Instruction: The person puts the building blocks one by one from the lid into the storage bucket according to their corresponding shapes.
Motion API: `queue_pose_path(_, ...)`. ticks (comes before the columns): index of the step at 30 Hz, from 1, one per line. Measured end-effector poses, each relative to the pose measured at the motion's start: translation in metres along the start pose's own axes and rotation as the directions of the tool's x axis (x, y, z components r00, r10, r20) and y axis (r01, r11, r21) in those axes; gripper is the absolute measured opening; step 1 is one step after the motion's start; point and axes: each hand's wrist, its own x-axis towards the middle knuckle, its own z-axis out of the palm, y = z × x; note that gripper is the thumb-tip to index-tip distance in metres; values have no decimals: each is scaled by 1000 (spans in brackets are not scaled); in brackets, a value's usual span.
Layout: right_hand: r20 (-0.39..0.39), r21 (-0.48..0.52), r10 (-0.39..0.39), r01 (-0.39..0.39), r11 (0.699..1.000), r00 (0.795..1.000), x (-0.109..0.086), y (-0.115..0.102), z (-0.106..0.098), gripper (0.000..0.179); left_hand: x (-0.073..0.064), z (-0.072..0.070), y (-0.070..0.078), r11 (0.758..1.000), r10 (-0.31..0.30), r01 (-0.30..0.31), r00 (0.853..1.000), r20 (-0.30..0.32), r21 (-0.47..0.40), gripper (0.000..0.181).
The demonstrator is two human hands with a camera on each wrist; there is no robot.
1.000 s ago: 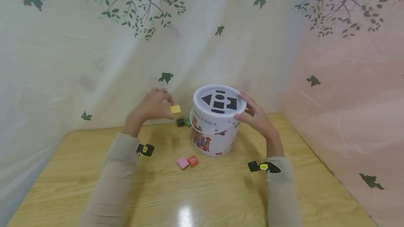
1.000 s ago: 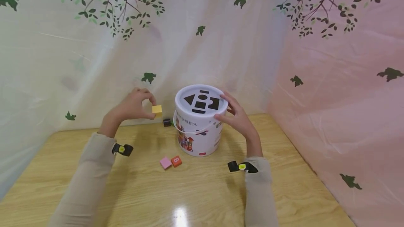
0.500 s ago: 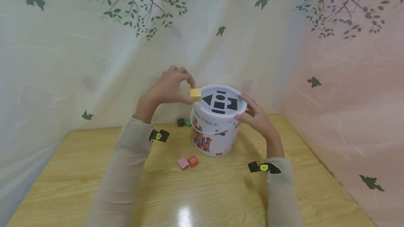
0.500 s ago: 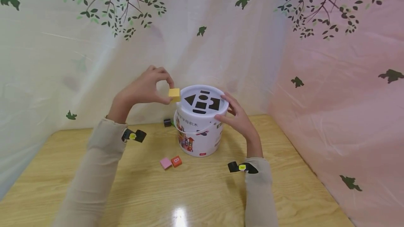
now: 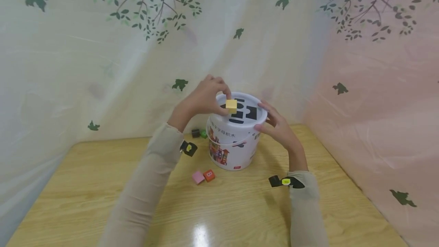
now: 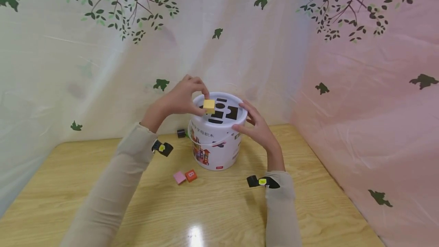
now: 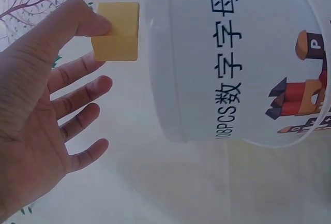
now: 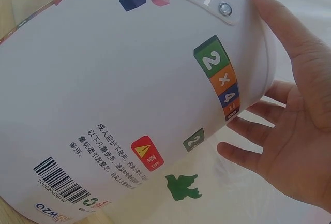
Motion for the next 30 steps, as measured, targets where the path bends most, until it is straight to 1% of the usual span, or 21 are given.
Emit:
queue_pose_path(2,1,1,0,0,1000,1000,0,0,0,80,3,3,1,1000,9,-9,1000,1,24,38)
queue_pose_path(5,2,3,0,0,1000,1000,0,2,0,80,8,7,3,999,5,-5,1000,12,47,38)
queue_pose_path(8,4,5,-2,2,1000,1000,1,2,0,80,12,11,4,999,-10,9,1000,24,51,37)
queue_pose_path(13,6,5,-6,6,1000,1000,1,2,0,80,17,17,5,999,-5,3,999,34,50,35)
queue_pose_path(21,10,19,-17,17,1000,1000,1,1,1,79,20,23,8,998,-28,25,998,54,56,34)
queue_pose_path(24,9,24,-25,24,999,1000,1,1,1,79,20,24,9,996,-32,28,998,58,79,34)
queue_pose_path(30,5,30,-35,35,999,999,2,3,0,78,21,27,8,987,-21,11,998,56,161,34)
